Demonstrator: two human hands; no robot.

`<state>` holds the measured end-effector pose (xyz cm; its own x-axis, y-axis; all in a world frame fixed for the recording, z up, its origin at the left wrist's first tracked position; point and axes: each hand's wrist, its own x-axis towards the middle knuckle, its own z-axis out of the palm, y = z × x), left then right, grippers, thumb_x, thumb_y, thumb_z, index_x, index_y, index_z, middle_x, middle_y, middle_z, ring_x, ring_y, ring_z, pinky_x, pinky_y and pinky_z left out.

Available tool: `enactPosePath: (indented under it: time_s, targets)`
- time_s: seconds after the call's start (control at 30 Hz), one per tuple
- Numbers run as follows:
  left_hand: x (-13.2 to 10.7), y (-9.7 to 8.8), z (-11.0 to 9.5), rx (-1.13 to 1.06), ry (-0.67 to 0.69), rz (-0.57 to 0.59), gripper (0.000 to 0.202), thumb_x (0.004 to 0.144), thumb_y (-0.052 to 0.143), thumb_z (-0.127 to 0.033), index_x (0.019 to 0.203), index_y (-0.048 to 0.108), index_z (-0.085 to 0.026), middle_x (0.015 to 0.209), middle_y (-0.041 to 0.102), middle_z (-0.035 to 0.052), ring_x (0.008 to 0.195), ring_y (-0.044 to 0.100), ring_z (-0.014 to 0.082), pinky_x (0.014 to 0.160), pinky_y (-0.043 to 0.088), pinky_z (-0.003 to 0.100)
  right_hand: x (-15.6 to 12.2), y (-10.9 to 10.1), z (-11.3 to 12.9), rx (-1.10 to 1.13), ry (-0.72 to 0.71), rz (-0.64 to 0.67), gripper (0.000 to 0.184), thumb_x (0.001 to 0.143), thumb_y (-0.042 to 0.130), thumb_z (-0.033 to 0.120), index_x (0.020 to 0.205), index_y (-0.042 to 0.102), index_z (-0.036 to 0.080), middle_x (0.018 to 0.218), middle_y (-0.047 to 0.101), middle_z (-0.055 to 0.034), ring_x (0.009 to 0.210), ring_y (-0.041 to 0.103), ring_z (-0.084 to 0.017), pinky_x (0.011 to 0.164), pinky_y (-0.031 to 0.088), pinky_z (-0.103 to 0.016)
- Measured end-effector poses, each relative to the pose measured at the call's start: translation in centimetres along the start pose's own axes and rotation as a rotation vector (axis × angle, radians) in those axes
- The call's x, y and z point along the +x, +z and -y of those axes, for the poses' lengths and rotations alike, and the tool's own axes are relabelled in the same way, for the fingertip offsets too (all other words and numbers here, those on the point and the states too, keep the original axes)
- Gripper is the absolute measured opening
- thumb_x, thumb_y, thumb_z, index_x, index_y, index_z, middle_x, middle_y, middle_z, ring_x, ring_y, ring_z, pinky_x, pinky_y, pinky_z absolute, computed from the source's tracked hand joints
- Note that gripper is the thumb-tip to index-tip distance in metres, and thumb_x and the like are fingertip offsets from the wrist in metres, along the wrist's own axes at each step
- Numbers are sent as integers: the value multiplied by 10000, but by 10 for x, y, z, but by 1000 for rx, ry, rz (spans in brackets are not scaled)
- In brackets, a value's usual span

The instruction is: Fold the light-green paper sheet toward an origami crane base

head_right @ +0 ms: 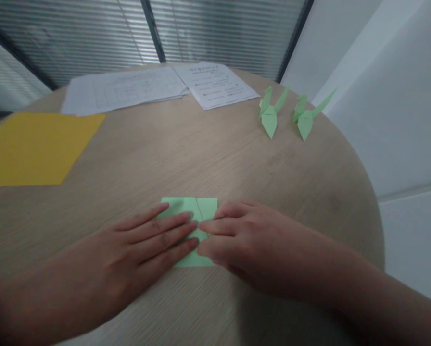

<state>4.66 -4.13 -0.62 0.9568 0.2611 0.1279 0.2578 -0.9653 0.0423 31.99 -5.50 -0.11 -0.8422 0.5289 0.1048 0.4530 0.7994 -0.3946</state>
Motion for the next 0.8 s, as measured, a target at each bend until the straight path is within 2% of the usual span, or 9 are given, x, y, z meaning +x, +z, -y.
enactPosePath:
  time_s: [0.17,0.37,0.47,0.57,0.67,0.8]
  targets:
    - [-7,8,-20,38,-129,-34,457,1080,420,-358,1461,567,-153,1514,592,91,1412,537,251,1282,240,443,2,0,-5,19,-12,8,225,1000,523,69,946,696,202,1040,770,-34,945,687,-176,981,510,-357]
    - [-8,9,-25,57,-194,-65,487,1069,442,-442,1467,565,-190,1525,581,85,1435,496,277,1277,230,475,3,2,-6,-7,-21,-40,204,1013,560,120,888,703,194,1072,761,-33,972,673,-188,993,490,-371]
    - [-4,6,-20,69,-223,-79,425,1080,427,-417,1399,623,-215,1419,657,79,1293,602,283,1208,348,505,3,6,-6,-11,-10,-87,182,1008,582,148,921,731,206,1068,753,-32,987,658,-201,987,482,-384]
    - [-1,4,-15,37,-214,-46,387,1080,419,-317,1378,632,-194,1274,713,95,1142,662,278,1077,490,483,4,11,-7,3,-2,-126,173,988,600,132,932,743,212,1034,750,-22,974,643,-199,963,480,-377]
    - [-1,5,-12,16,-163,-22,401,1055,419,-215,1401,606,-138,1307,696,136,1189,649,297,1067,512,481,6,13,-10,37,4,-166,175,961,614,98,909,740,207,987,754,-14,961,638,-189,964,473,-361]
    - [-4,2,-10,-27,-153,-21,391,1061,412,-218,1389,608,-133,1426,643,152,1315,603,298,1139,475,492,7,15,-16,105,12,-202,184,949,617,71,869,734,188,965,754,-31,955,648,-176,1006,462,-350]
